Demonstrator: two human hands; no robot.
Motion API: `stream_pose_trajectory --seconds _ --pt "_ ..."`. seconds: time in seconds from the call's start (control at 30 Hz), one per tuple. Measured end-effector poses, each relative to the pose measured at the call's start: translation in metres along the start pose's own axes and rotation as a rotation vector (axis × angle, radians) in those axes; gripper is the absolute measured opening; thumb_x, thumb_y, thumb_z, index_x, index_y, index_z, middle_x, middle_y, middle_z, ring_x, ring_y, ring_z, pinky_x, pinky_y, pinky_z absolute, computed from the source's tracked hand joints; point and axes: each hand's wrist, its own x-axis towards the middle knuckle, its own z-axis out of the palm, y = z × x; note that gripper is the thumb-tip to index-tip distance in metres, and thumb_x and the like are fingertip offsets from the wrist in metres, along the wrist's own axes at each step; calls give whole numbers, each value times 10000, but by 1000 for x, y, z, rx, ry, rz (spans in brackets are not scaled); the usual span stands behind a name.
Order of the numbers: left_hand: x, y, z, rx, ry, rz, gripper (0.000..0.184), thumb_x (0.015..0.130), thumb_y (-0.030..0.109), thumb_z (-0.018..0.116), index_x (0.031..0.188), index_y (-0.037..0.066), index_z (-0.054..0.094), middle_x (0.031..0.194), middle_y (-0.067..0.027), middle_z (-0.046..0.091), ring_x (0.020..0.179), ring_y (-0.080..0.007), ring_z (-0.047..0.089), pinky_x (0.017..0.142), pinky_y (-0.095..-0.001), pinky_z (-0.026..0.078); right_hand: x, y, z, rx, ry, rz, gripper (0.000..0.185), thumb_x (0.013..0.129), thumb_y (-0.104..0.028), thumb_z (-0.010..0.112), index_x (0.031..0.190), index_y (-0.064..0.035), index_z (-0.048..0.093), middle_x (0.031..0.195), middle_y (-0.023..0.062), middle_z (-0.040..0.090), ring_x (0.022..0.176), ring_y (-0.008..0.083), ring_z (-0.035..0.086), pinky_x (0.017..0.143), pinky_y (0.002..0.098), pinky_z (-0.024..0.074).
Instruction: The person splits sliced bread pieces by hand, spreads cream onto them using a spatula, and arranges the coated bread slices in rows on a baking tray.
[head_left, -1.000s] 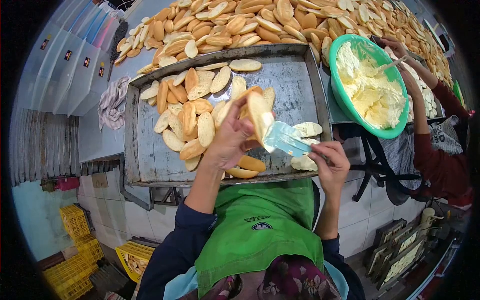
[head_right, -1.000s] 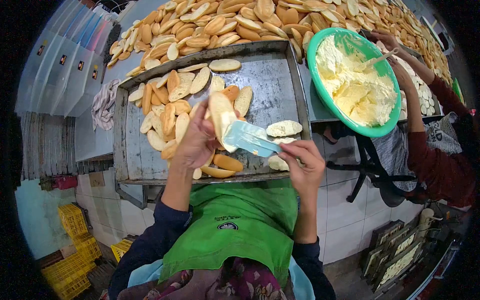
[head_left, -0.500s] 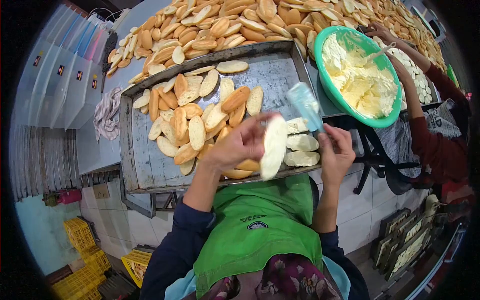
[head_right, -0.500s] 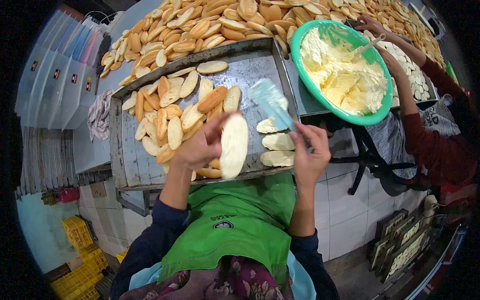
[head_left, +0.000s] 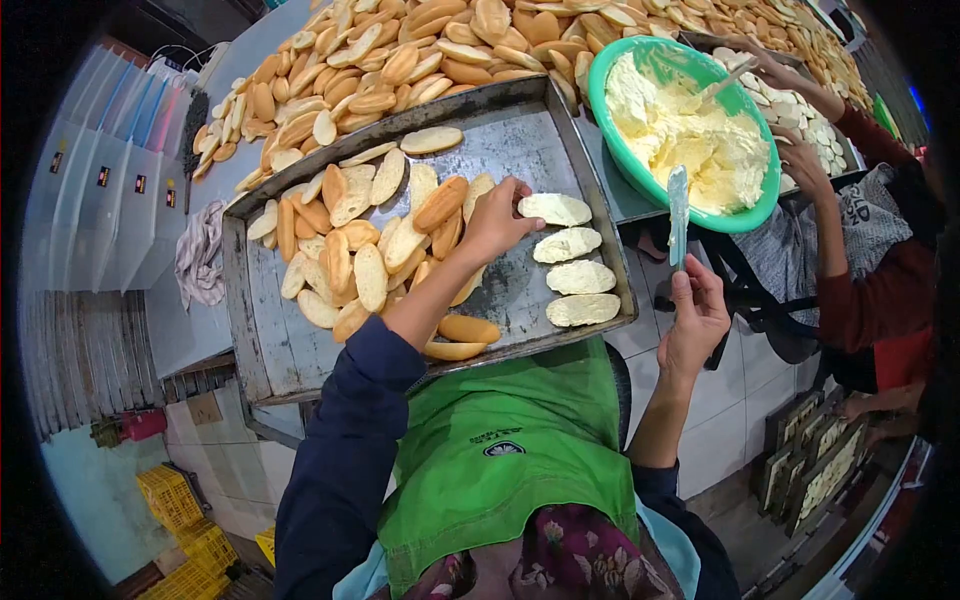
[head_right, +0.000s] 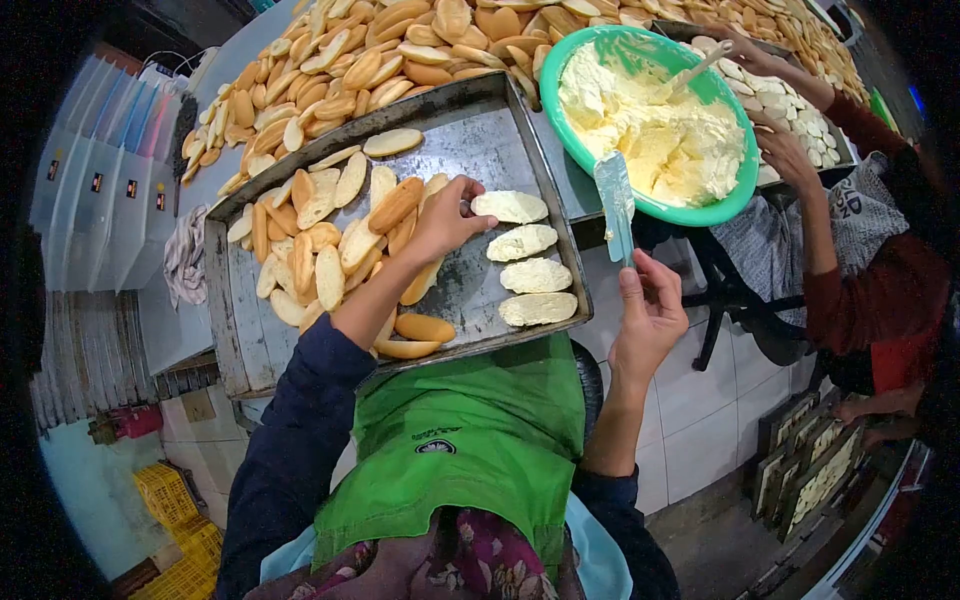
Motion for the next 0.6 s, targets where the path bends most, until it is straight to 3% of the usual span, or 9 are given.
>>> stream_pose_trajectory --seconds 0.17,0.37,0.43,0.47,0.53,0.6 --pt "-3 -2 -1 -37 -58 19 410 639 120 730 958 -13 508 847 -145 601 737 -217 599 673 -323 472 1 1 2 2 -16 -10 248 776 14 615 1023 22 590 914 25 577 769 64 509 664 173 408" --pt "-12 16 -28 1 -153 -23 382 675 114 696 983 -7 505 952 -152 555 800 -253 582 700 -342 460 1 1 2 1 -8 2 213 760 32 624 972 21 609 946 36 551 798 82 516 701 191 434" --pt "-9 7 -42 244 111 156 358 700 108 662 1007 16 503 962 -156 514 862 -297 538 723 -377 447 3 -1 -4 -63 -21 16 207 775 31 604 981 19 608 947 38 550 810 95 521 705 196 429" --pt "-14 6 -51 243 109 155 358 700 108 662 1007 16 503 962 -156 514 862 -297 538 723 -377 447 8 -4 -7 -65 -20 17 207 775 31 604 981 19 608 947 38 550 810 95 521 705 196 429" --pt "-24 10 -71 891 241 237 426 708 122 656 1096 57 492 917 -160 514 855 -311 519 756 -384 437 27 -21 -11 -341 -121 -293 179 788 31 580 963 17 613 921 49 553 805 113 528 697 208 425" --pt "-29 7 -78 818 178 176 387 697 111 655 1046 56 499 929 -167 514 867 -338 512 747 -402 439 54 -46 -15 -640 -147 -469 139 786 29 558 911 19 617 819 105 572 750 181 559 672 242 430"
